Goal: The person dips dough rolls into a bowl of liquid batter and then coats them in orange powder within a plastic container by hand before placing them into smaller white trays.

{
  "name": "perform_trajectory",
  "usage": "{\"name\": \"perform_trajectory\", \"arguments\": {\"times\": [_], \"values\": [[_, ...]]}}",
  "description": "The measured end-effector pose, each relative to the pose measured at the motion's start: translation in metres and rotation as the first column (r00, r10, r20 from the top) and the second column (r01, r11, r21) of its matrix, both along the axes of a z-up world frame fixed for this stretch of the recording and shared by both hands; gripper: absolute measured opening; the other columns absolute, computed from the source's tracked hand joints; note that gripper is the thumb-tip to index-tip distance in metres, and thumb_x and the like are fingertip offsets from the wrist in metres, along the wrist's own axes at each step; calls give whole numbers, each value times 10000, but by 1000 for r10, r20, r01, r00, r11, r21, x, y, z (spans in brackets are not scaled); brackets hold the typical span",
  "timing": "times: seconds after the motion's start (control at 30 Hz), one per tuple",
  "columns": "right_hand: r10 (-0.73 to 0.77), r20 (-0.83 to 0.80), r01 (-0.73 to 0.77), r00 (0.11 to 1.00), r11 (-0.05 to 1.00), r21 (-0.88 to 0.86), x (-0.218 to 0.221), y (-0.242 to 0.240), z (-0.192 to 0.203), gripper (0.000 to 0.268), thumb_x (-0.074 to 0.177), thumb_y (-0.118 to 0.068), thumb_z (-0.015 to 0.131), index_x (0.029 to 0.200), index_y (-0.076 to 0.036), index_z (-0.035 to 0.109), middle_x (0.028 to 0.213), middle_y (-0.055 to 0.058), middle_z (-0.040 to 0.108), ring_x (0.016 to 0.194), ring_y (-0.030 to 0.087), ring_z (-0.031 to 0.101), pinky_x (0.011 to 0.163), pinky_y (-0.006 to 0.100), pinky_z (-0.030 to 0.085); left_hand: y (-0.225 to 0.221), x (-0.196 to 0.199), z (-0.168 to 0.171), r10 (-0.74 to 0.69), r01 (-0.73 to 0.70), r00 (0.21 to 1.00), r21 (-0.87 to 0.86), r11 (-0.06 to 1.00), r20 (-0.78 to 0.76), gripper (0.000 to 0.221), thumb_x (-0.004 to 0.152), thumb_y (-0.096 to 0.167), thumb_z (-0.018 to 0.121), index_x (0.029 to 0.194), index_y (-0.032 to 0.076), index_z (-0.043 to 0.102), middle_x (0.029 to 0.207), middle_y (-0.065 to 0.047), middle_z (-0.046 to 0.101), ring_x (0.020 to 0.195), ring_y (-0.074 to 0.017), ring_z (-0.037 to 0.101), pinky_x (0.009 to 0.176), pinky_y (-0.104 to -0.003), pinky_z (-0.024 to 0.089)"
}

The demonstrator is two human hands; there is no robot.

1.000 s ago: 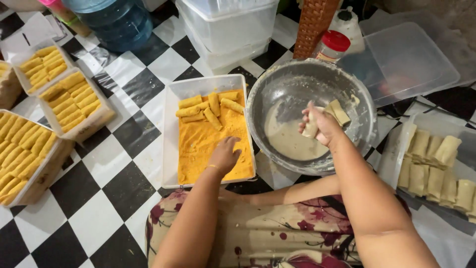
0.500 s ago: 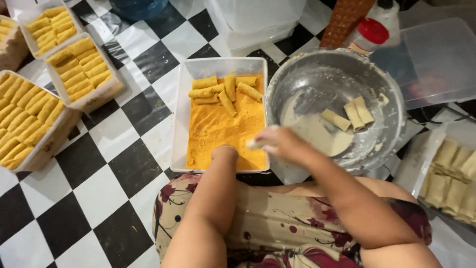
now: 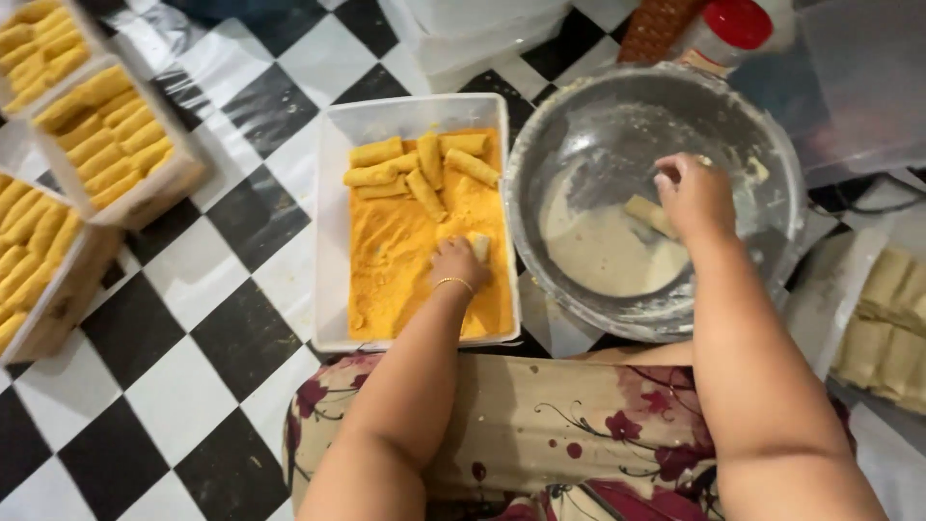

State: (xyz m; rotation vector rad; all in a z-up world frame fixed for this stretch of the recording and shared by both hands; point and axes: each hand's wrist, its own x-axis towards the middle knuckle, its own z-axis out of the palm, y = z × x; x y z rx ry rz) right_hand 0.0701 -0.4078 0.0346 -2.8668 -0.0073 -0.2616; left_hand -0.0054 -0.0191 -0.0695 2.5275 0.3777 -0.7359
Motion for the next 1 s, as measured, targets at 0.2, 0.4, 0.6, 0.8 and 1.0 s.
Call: {"name": "perform_trajectory", "arguments": {"times": [0.2, 0.4, 0.6, 0.8, 1.0], "values": [[-119, -516, 78, 848, 992, -100, -1, -1, -39, 447, 903, -222, 728, 1347, -173, 721, 1246, 196, 744, 1203, 386, 679, 978, 538, 560, 6, 8, 0, -28, 64, 961, -122, 990, 277, 691, 776, 514, 782, 1223, 55, 522, 1211, -234, 601, 1219, -458, 603, 1076, -508, 512], [-140, -503, 22, 853, 972, -233, -2, 25, -43, 378, 954, -190, 641, 1311, -86, 705, 1149, 267, 739, 1131, 476, 696, 883, 607, 580, 22, 3, 17, 206, -211, 974, 43, 977, 93, 673, 907, 640, 612, 1312, 111, 517, 1434, -170, 440, 1377, -435, 440, 1163, -495, 393], [16, -627, -45, 779, 999, -30, -34, 55, 3, 415, 900, -130, 731, 1305, -62, 671, 1244, 258, 691, 1233, 452, 647, 1013, 571, 524, 2, -3, 30, 310, -286, 949, -588, 756, -64, 692, 915, 639, 618, 1265, 46, 687, 1346, -199, 662, 1327, -380, 574, 1124, -455, 447], [75, -505, 158, 860, 901, 403, -10, 32, -49, 551, 921, -204, 682, 1389, 76, 596, 1299, 358, 652, 1288, 496, 574, 1081, 594, 450, -1, -7, -15, -302, 306, 952, -213, 928, 51, 686, 622, 370, 940, 1163, 87, 626, 1235, -168, 692, 1267, -371, 618, 1099, -462, 496], [87, -514, 509, 854, 73, 858, -11, 63, 8, 348, 1018, -371, 576, 1324, -215, 519, 890, -34, 613, 718, 113, 632, 645, 262, 600, 10, 5, 6, -258, 280, 960, -398, 874, 109, 799, 684, 259, 892, 1406, 204, 555, 1312, -165, 682, 1294, -398, 592, 1142, -496, 468]]}}
